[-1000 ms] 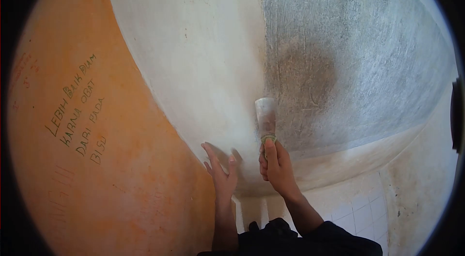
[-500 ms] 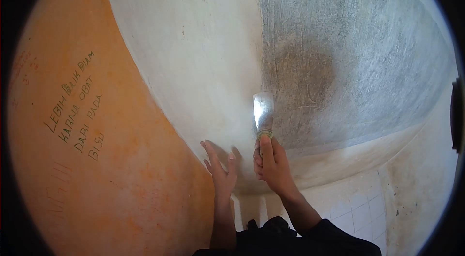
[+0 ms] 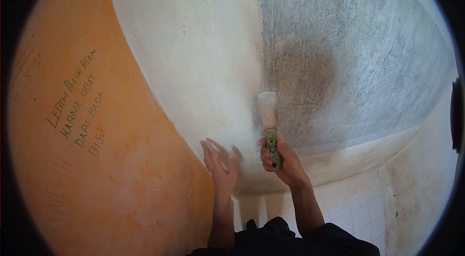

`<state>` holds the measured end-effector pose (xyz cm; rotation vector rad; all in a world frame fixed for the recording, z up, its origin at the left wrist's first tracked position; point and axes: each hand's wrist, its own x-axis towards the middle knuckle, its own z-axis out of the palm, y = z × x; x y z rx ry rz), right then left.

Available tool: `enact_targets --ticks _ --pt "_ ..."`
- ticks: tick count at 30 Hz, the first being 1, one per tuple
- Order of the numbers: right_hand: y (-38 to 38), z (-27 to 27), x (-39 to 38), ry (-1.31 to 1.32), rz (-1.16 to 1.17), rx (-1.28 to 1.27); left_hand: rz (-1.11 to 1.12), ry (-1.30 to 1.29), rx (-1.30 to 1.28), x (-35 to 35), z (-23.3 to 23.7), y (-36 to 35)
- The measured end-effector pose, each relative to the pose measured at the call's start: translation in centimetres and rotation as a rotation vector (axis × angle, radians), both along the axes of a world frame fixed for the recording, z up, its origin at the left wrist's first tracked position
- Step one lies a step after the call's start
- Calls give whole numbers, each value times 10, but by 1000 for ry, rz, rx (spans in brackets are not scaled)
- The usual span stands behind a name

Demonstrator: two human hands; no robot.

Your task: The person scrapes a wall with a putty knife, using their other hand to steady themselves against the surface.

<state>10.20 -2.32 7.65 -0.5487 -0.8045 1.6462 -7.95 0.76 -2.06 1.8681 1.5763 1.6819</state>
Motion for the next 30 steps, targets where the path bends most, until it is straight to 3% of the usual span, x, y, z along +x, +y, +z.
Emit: enact_targets --ticks 6,10,12,18,22,24,28,30 --pt "13 -30 -3 188 209 125 -13 -7 -41 5 2 -2" --pt "14 -39 -11 251 253 63 -21 -13 -93 3 -1 -1" --pt "3 -30 -17 155 104 -45 -28 -12 -120 1 -1 -1" --pt "15 -10 -28 46 -15 -73 5 46 -138 3 -3 0" --pt "2 -7 -18 157 117 -121 -9 63 -165 -1 -1 -2" --pt "7 -2 -20 30 -17 -45 -21 64 -173 2 -1 0" --pt "7 -6 -19 44 -1 -25 -1 61 -164 3 -2 1" --pt "4 -13 -10 -11 -105 95 8 56 -190 3 -4 1"
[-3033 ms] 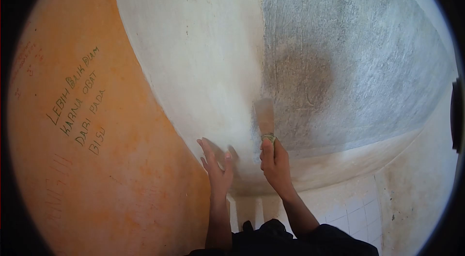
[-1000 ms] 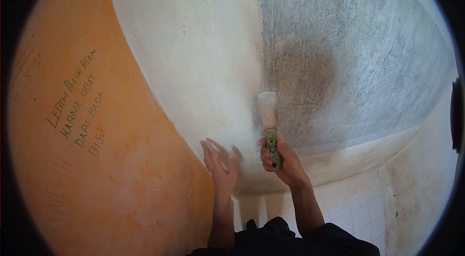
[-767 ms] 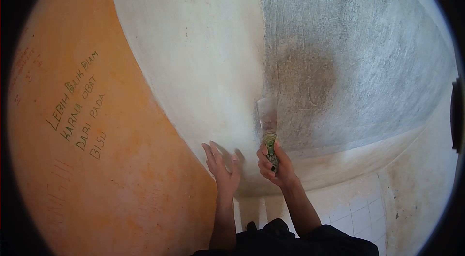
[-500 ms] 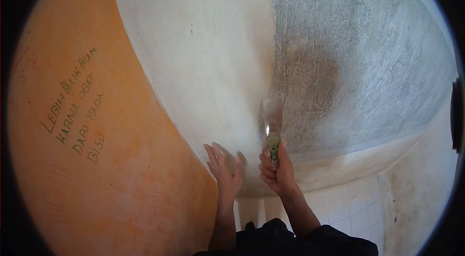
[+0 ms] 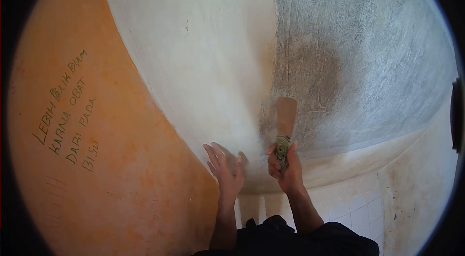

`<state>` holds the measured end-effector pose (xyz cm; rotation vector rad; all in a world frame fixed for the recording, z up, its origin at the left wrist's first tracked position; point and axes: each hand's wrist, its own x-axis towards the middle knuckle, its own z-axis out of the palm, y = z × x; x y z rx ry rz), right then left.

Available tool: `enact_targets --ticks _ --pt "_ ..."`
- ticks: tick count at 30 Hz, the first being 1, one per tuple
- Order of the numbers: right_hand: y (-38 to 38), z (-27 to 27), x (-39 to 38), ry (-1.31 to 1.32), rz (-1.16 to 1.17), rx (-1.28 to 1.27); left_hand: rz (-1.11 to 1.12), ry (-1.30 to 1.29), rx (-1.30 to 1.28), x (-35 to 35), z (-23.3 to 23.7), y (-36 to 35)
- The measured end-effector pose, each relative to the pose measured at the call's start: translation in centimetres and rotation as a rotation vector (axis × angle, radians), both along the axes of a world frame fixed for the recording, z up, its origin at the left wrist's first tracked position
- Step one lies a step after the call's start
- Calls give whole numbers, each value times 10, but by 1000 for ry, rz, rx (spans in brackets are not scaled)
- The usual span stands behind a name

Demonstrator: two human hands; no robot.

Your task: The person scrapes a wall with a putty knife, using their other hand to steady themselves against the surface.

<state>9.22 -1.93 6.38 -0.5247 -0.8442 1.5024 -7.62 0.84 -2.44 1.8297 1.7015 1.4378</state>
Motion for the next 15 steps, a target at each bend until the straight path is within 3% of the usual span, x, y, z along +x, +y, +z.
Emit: enact_targets --ticks 1,3,6,10,15 --pt "-2 0 0 -6 3 -2 -3 7 7 -1 0 0" --pt "-8 3 -2 -272 -239 76 -6 12 9 -1 0 0" --pt "-7 11 -12 -426 -423 65 -8 -12 4 -1 1 -2" --pt "-6 19 0 -417 -286 -33 -5 -24 5 0 3 -2" --pt "-4 19 -12 -227 -129 -11 -8 -30 -13 -2 5 -4"
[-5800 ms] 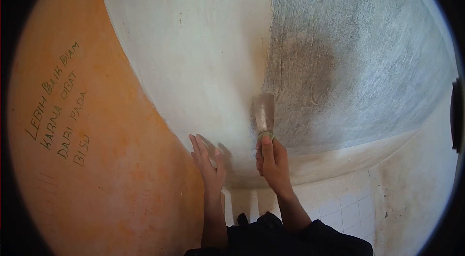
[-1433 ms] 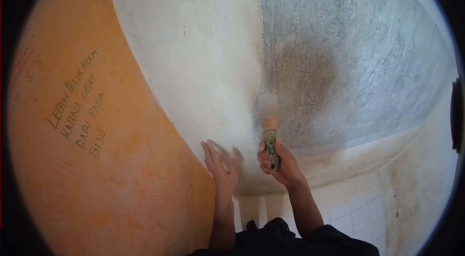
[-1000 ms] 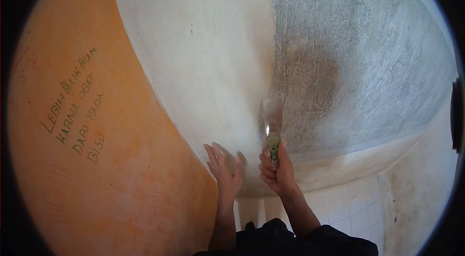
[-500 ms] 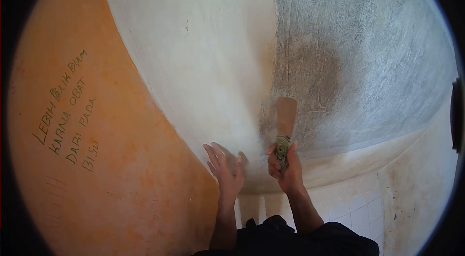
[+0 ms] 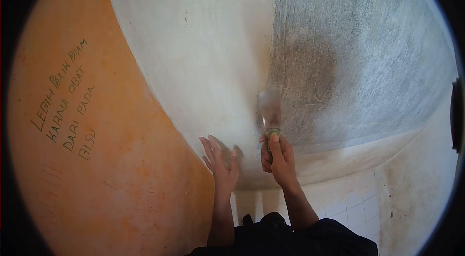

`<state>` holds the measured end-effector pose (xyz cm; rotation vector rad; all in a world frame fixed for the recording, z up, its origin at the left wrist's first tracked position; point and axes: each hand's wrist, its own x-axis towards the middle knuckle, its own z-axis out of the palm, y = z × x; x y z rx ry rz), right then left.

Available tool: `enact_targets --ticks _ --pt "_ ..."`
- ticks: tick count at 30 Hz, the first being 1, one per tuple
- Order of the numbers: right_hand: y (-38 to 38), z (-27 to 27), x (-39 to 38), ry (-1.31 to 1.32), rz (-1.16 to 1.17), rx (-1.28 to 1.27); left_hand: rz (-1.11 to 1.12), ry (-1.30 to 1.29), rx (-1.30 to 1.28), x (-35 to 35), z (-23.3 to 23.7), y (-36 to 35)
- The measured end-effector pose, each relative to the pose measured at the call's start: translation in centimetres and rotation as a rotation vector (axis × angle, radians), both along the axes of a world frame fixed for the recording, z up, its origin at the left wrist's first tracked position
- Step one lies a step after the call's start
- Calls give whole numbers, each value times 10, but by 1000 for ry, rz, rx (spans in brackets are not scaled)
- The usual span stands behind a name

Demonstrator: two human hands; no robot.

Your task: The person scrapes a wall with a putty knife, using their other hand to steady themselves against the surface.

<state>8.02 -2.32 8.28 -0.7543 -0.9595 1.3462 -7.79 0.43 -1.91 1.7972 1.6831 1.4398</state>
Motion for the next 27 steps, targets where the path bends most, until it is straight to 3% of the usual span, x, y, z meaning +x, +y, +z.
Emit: enact_targets --ticks 9,22,25,27 --pt "-5 -12 -24 -163 -237 33 -25 -28 -45 -2 -3 -1" --pt "-1 3 -26 -203 -228 33 -14 45 -53 -4 -3 3" --pt "2 -3 -29 -273 -340 124 -28 26 -46 -2 -6 3" --pt "-8 5 -19 -200 -205 40 -44 -5 -29 -3 -6 0"
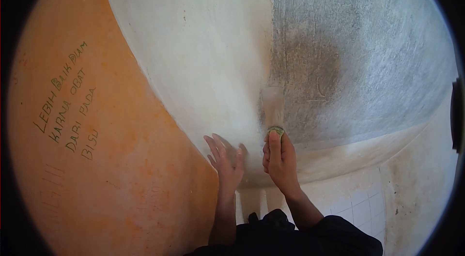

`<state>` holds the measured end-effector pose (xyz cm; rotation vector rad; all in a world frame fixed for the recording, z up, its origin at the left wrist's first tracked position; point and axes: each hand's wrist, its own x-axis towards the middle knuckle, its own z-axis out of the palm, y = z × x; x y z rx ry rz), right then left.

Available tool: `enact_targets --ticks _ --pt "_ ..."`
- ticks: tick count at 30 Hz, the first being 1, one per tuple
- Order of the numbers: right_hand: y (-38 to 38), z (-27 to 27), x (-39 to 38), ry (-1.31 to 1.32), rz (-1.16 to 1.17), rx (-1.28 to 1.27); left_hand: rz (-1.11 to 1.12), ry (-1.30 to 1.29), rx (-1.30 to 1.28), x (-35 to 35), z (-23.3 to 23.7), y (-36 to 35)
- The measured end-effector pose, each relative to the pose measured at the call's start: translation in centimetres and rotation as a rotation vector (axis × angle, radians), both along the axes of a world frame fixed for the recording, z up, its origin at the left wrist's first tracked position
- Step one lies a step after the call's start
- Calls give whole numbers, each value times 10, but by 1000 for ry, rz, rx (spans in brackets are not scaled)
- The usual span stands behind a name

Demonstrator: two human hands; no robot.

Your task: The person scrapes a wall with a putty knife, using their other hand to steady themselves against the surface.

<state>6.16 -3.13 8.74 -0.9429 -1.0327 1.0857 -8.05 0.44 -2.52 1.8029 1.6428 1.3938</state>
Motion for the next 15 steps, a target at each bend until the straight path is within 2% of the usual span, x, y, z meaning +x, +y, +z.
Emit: enact_targets --ticks 3,10,12,15 --pt "11 -2 -14 -49 -88 91 -17 -3 2 0 5 1" --pt "10 0 -7 -24 -36 32 -16 -32 -13 1 4 2" --pt "13 -4 -16 -18 -103 95 -20 -15 -21 -1 5 1" --pt "0 4 3 54 -5 -66 26 27 -10 -1 3 -2"
